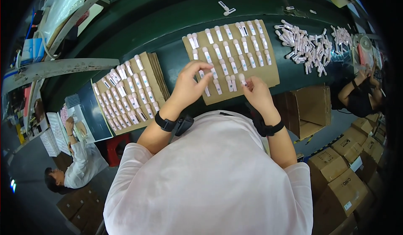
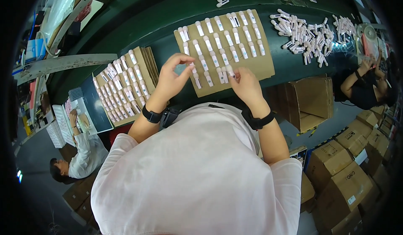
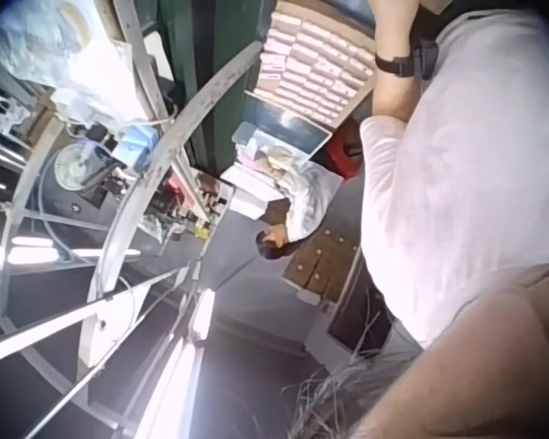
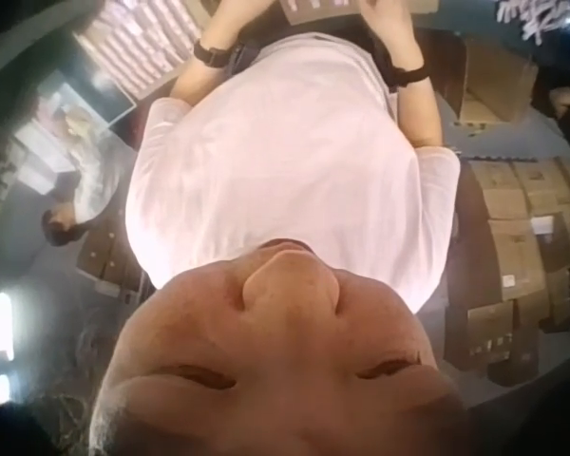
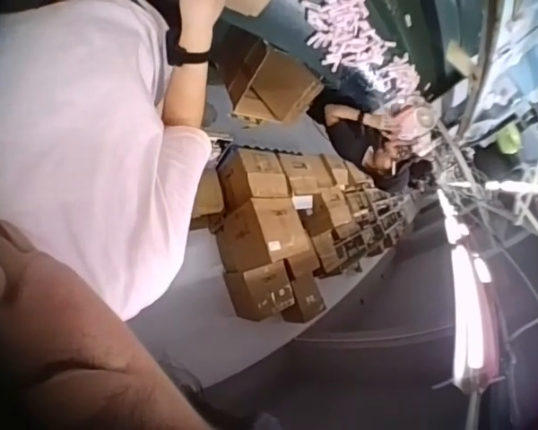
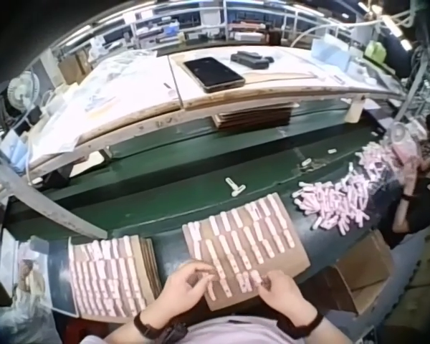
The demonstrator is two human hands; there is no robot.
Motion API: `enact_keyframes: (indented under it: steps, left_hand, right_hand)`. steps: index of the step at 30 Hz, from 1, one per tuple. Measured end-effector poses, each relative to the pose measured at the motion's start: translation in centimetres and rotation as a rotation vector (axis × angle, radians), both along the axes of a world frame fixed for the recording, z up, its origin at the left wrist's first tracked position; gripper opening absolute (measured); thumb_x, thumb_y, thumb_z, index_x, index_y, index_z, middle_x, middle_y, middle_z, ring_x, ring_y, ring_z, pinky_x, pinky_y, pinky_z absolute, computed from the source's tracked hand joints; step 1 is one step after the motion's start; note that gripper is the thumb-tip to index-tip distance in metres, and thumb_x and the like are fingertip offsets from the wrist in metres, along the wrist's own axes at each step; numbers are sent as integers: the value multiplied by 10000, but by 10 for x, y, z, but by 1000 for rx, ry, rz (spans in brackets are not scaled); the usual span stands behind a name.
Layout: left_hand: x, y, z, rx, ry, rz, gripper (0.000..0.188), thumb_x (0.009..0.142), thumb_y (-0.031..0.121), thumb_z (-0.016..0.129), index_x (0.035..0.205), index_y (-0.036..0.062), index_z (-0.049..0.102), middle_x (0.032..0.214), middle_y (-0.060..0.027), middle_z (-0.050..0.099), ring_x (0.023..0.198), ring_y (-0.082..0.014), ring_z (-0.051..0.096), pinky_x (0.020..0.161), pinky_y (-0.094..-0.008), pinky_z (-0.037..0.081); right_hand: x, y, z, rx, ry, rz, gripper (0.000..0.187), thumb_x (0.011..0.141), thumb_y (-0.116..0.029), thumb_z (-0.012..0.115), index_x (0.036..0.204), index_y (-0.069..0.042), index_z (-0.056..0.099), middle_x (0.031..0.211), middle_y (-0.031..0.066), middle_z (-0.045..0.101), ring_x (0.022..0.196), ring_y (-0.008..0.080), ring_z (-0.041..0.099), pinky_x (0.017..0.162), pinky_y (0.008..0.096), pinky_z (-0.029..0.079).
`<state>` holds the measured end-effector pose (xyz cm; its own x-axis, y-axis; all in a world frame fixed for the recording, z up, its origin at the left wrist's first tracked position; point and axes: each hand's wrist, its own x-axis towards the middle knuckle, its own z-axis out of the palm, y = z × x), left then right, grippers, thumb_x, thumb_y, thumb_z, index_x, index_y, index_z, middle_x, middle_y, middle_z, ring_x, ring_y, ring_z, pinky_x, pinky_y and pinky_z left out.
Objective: The person picks up a pink and white electronic device, turns it over to inspect it, and places it onto a cardboard sheet. After filling the sheet, they set it aside and continue the process with a new cardboard sheet.
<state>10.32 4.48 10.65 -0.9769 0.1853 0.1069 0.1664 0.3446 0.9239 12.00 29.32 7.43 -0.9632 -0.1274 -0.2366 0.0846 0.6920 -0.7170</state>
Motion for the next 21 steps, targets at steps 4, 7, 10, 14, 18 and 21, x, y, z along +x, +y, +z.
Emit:
enact_keyframes:
  steps: [4, 7, 10, 14, 18, 21]
  left_hand:
    - [-5, -11, -23, -32, -49, 92, 141, 825, 45, 646, 959, -1, 652, 941, -117, 640, 873, -222, 622, 799, -304, 486]
    - [-9, -17, -33, -53, -64, 133, 130, 828, 51, 642, 944, -5, 654, 922, -125, 641, 845, -228, 628, 774, -302, 493]
    - [-12, -22, -43, -71, -86, 169, 126, 832, 54, 641, 939, -11, 655, 914, -128, 641, 824, -221, 628, 764, -297, 495]
    - [-20, -32, -57, -104, -84, 195, 134, 869, 64, 629, 979, -8, 652, 953, -87, 646, 863, -159, 609, 803, -275, 480]
    - [-34, -42, -71, -81, -116, 262, 127, 883, 69, 624, 978, -10, 654, 930, -70, 657, 837, -123, 603, 776, -252, 476]
    - [-45, -50, -83, -60, -108, 346, 121, 888, 72, 626, 975, -8, 655, 882, -54, 667, 781, -104, 600, 732, -237, 477]
  right_hand:
    - [2, 18, -42, 199, -133, 12, 201, 807, -186, 666, 876, -9, 600, 874, 179, 637, 799, 370, 624, 698, 448, 507]
    - [1, 19, -61, 272, -137, 29, 207, 814, -200, 672, 854, -16, 588, 832, 176, 638, 778, 363, 626, 680, 447, 498]
    - [-1, 17, -71, 318, -116, 50, 216, 821, -215, 671, 850, -22, 579, 821, 177, 642, 777, 364, 628, 675, 453, 495]
    - [-7, 12, -77, 349, -85, 76, 233, 830, -234, 662, 885, -29, 568, 849, 179, 648, 805, 372, 628, 687, 469, 498]
    - [-10, 9, -79, 349, -133, 67, 261, 837, -247, 658, 941, -32, 553, 868, 172, 650, 829, 373, 629, 702, 475, 502]
    - [-11, 9, -77, 314, -163, 37, 279, 842, -257, 655, 970, -34, 543, 873, 165, 650, 841, 373, 629, 710, 478, 502]
